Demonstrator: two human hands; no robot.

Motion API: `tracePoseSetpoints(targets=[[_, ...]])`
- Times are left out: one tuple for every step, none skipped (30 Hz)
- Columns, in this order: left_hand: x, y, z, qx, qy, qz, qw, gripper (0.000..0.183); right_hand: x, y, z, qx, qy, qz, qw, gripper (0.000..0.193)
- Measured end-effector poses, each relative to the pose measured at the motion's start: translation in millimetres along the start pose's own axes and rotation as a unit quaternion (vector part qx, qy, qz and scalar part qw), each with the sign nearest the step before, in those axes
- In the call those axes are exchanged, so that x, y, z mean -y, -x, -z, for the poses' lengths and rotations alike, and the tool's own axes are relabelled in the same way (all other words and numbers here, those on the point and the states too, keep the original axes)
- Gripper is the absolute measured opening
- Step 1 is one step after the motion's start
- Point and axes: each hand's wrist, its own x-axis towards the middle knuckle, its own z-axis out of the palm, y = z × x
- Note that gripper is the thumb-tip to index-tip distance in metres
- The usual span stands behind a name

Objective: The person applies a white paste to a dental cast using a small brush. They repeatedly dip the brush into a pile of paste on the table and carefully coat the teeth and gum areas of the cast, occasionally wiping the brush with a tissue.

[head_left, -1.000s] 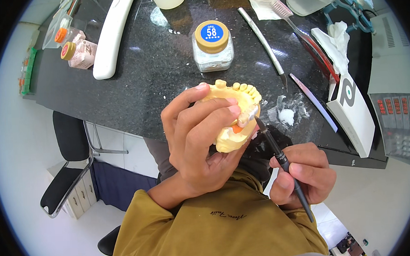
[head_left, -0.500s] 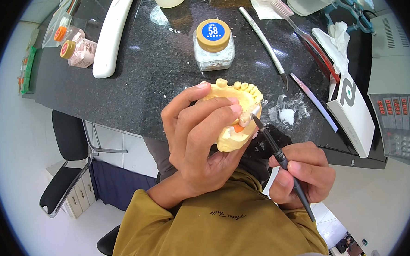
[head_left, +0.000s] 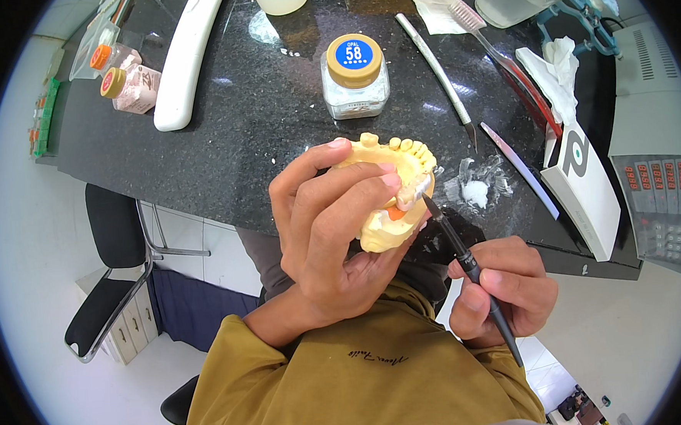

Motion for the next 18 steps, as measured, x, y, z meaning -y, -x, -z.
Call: tracePoseSetpoints(targets=[[-0.1,-0.1,0.0,0.0,0.0,0.0,1.0,0.062,-0.2,-0.3,0.0,0.0,0.001,0.002,1.0,0.03],[-0.1,-0.2,0.0,0.0,0.0,0.001,1.0,0.062,-0.4,-0.7,-0.2,-0.001,0.0,0.004,1.0,0.03],[-0.1,0.0,0.1,0.0,0.0,0.002,1.0,0.062,-0.7,-1.0,-0.7,-0.001,-0.001,0.007,1.0,0.03],[-0.1,0.2,-0.2,-0.002,0.0,0.002,1.0,0.062,-1.0,-1.2,-1.0,-0.002,-0.002,0.009,1.0,0.03],[0.1,0.4,-0.6,-0.004,0.0,0.002,1.0,0.062,-1.2,-1.1,-1.2,-0.002,-0.001,0.01,1.0,0.03],[0.2,0.3,-1.0,-0.005,0.0,0.002,1.0,0.062,-1.3,-1.1,-1.2,-0.003,-0.001,0.012,1.0,0.03],[0.0,0.1,-1.2,-0.005,0.0,0.003,1.0,0.062,-1.4,-1.2,-1.2,-0.004,0.0,0.013,1.0,0.03],[-0.3,0.0,-1.2,-0.005,0.0,0.003,1.0,0.062,-0.9,-1.7,-1.0,-0.001,0.002,0.011,1.0,0.03],[-0.5,0.0,-1.3,-0.004,-0.001,0.003,1.0,0.063,-0.3,-2.5,-0.7,0.002,0.004,0.01,1.0,0.03],[-0.6,-0.2,-1.3,-0.005,0.0,0.003,1.0,0.063,0.0,-2.9,-0.4,0.004,0.005,0.009,1.0,0.03],[-0.8,-0.4,-1.4,-0.006,0.002,0.003,1.0,0.063,-0.3,-2.6,-0.1,0.004,0.004,0.011,1.0,0.029],[-0.8,-0.6,-1.5,-0.007,0.003,0.003,1.0,0.063,-0.8,-2.1,0.3,0.004,0.003,0.013,1.0,0.029],[-0.9,-0.6,-1.5,-0.007,0.003,0.002,1.0,0.063,-1.1,-1.8,0.6,0.003,0.001,0.015,1.0,0.029],[-1.0,-0.6,-1.4,-0.007,0.003,0.001,1.0,0.063,-0.9,-1.7,0.5,0.003,0.004,0.012,1.0,0.029],[-1.1,-0.8,-1.4,-0.007,0.004,0.0,1.0,0.063,-0.3,-1.8,0.3,0.004,0.007,0.008,1.0,0.029],[-1.0,-0.7,-1.6,-0.008,0.006,0.001,1.0,0.063,0.3,-1.9,0.3,0.004,0.01,0.005,1.0,0.029],[-0.7,-0.4,-1.9,-0.009,0.009,0.001,1.0,0.063,1.0,-1.7,0.7,0.006,0.011,0.002,1.0,0.029],[-0.4,-0.3,-2.1,-0.01,0.012,0.001,1.0,0.063,1.8,-1.6,1.1,0.008,0.013,-0.001,1.0,0.029]])
